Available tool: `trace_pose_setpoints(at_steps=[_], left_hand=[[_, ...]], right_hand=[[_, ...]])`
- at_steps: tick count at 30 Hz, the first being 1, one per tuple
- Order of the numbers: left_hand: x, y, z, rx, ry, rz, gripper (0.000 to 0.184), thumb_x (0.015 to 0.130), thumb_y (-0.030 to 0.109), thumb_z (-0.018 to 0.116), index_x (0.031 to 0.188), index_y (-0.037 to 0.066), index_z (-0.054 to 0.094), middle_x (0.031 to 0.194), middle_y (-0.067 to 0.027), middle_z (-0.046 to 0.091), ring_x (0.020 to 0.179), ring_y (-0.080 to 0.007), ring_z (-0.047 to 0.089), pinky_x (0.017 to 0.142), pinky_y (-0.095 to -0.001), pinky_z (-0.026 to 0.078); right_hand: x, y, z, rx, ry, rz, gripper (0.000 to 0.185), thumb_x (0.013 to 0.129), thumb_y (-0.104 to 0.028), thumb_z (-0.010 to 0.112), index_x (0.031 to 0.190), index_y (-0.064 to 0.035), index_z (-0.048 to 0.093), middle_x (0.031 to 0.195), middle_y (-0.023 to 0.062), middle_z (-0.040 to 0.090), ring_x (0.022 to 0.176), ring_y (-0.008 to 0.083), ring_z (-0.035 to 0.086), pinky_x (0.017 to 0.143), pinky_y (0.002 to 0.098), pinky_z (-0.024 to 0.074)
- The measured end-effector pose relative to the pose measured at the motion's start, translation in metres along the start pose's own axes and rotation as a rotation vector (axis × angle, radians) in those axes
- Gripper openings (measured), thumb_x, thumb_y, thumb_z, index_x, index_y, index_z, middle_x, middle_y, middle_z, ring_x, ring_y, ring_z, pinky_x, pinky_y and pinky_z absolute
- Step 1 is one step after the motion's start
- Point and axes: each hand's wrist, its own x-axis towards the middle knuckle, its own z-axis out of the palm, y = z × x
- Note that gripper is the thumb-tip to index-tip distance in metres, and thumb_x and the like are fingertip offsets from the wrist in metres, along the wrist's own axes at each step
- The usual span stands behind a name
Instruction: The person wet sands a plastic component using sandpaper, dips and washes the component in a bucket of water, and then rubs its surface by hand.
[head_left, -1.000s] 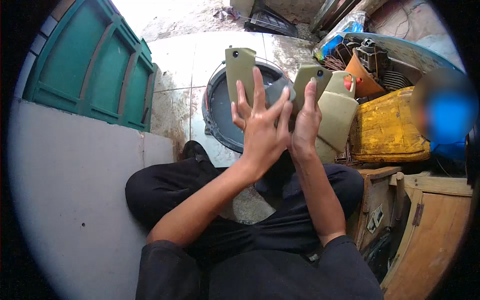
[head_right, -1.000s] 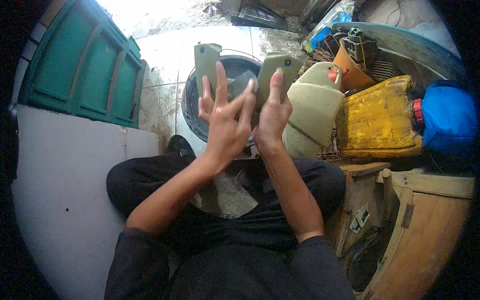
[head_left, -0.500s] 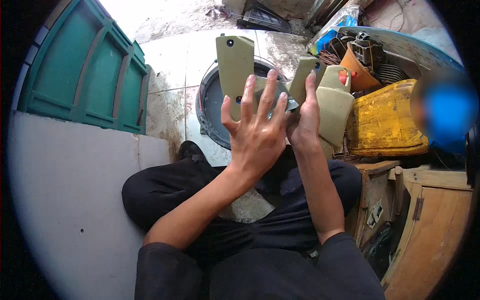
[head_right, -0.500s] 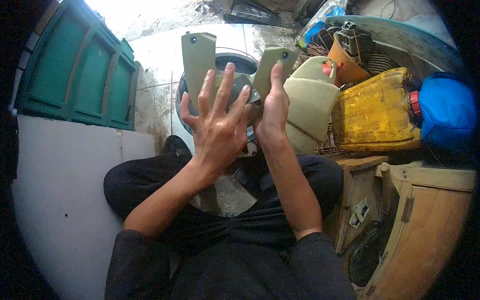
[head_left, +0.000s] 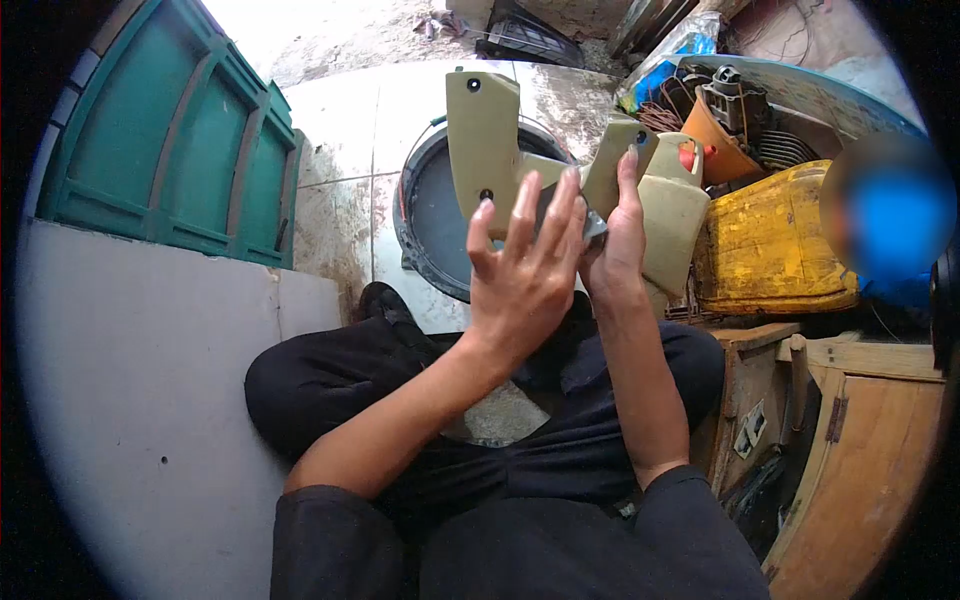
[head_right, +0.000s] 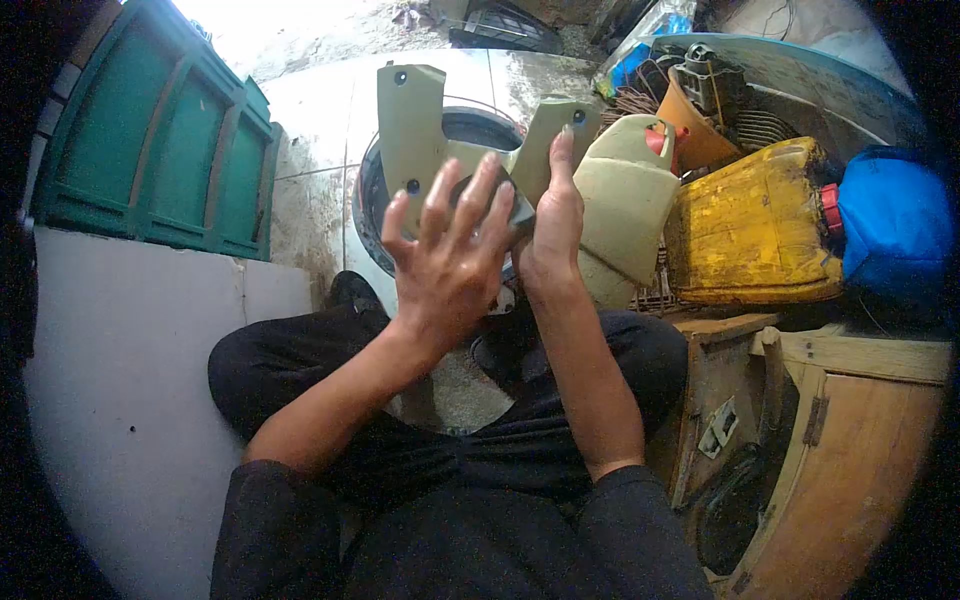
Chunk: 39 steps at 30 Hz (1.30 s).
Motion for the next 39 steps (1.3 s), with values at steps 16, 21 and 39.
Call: trace_pose_setpoints(at_steps=[16, 21, 39], left_hand=[[0.004, -0.001, 0.008, -0.431, -0.151, -0.162, 0.044, 0.102, 0.019, 0.049, 0.138, -0.005, 0.054, 0.141, -0.0240, 0.057, 0.135, -0.0359, 0.053, 0.115, -0.0518, 0.036], [0.004, 0.003, -0.002, -0.587, -0.217, -0.186, 0.054, 0.101, 0.019, 0.049, 0.149, -0.007, 0.040, 0.153, -0.0283, 0.041, 0.146, -0.0393, 0.036, 0.119, -0.0512, 0.028], [-0.007, -0.001, 0.019, -0.603, -0.205, -0.148, 0.073, 0.104, 0.050, 0.034, 0.155, -0.002, 0.031, 0.159, -0.0237, 0.036, 0.150, -0.0352, 0.031, 0.119, -0.0651, 0.009]], right_hand=[[-0.017, 0.004, 0.008, -0.324, 0.139, -0.284, 0.042, 0.106, -0.035, 0.055, 0.118, 0.0038, 0.064, 0.110, 0.0074, 0.066, 0.097, 0.0132, 0.059, 0.087, 0.0294, 0.0484], [-0.015, -0.002, 0.006, -0.525, 0.058, -0.480, 0.043, 0.107, -0.036, 0.052, 0.115, 0.0045, 0.066, 0.109, 0.0097, 0.069, 0.095, 0.0128, 0.061, 0.085, 0.0286, 0.0492], [-0.020, -0.016, 0.007, -0.230, -0.122, -0.149, 0.046, 0.108, -0.040, 0.047, 0.125, 0.0010, 0.062, 0.118, 0.0129, 0.070, 0.106, 0.0168, 0.065, 0.095, 0.0318, 0.0515]])
